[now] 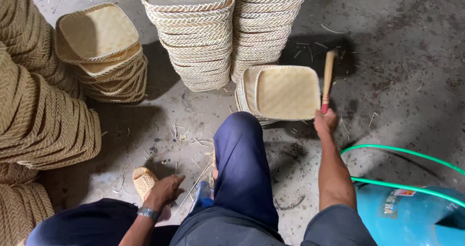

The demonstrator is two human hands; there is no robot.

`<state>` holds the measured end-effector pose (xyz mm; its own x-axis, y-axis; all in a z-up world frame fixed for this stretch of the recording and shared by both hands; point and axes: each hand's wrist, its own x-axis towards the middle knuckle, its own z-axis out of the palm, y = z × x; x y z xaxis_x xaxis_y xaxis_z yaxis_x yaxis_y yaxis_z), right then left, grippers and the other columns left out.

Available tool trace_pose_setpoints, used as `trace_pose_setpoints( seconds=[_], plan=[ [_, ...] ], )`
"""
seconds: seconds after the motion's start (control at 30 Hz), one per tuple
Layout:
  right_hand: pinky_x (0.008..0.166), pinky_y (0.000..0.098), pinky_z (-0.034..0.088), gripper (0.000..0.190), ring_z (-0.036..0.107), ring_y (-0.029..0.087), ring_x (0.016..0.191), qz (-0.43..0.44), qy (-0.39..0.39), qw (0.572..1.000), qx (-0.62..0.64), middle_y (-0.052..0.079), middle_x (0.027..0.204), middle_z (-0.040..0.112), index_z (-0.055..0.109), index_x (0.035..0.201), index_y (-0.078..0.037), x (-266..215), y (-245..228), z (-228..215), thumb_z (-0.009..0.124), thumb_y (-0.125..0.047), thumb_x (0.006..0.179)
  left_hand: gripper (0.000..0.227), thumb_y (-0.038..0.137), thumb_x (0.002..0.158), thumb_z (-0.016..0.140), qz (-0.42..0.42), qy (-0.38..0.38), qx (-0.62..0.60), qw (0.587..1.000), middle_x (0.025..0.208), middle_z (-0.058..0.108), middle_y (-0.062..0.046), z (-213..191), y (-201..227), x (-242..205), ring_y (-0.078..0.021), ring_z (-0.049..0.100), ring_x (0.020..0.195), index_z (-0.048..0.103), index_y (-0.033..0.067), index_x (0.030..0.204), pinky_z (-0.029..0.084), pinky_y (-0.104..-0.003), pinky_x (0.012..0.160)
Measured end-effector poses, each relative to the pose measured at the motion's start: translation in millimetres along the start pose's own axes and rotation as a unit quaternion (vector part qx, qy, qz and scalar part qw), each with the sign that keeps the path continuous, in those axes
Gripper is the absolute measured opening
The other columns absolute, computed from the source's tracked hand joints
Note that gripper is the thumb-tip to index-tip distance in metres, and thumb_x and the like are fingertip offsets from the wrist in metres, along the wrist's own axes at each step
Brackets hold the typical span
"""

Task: The person cleans woven baskets by hand and using a small broom, removing debris and stacking the baskets.

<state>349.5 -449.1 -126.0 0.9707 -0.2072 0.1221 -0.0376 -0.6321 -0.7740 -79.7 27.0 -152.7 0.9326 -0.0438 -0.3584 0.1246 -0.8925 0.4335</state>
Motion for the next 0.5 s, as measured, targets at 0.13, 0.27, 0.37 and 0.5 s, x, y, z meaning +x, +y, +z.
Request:
trace_pose_setpoints(
  seconds=[0.13,0.27,0.37,0.5],
  plan=[
    [0.067,0.0502,0.051,0.029,0.067,0.035,0.071,-0.012,-0.02,0.996,-0.083,0.021,0.077,0.067,0.067,0.09,0.002,6,-4,37,0.079,-0.024,0.089,0.054,0.033,0.087,0.072,-0.048,-0.071,-0.028,0.996,0.113,0.068,-0.015,24,-6,-10,-0.0347,0.067,0.105,0.057,0.0126,0.134,0.056,-0.046,0.085],
    [0.061,0.0469,0.051,0.028,0.068,0.03,0.066,0.022,-0.064,0.997,-0.043,0.018,0.074,0.067,0.066,0.093,0.002,16,-7,57,0.076,-0.024,0.091,0.055,0.033,0.09,0.07,0.007,-0.02,-0.08,0.997,0.114,0.068,-0.021,38,-16,-1,-0.0391,0.067,0.103,0.054,0.006,0.135,0.055,-0.046,0.085],
    [0.055,0.0428,0.052,0.028,0.067,0.026,0.059,0.055,-0.073,0.996,0.002,0.016,0.072,0.066,0.065,0.091,0.002,24,-9,71,0.076,-0.023,0.092,0.056,0.034,0.091,0.07,-0.02,-0.031,-0.059,0.998,0.112,0.069,-0.019,42,-20,1,-0.0377,0.067,0.103,0.053,0.0066,0.137,0.055,-0.046,0.085],
    [0.049,0.0402,0.05,0.028,0.065,0.021,0.054,0.1,-0.09,0.991,-0.015,0.011,0.068,0.064,0.063,0.092,0.0,31,-6,81,0.077,-0.024,0.092,0.056,0.034,0.09,0.07,-0.042,-0.028,-0.076,0.996,0.111,0.069,-0.017,42,-22,0,-0.0369,0.067,0.102,0.053,0.0088,0.137,0.056,-0.044,0.083]
  ],
)
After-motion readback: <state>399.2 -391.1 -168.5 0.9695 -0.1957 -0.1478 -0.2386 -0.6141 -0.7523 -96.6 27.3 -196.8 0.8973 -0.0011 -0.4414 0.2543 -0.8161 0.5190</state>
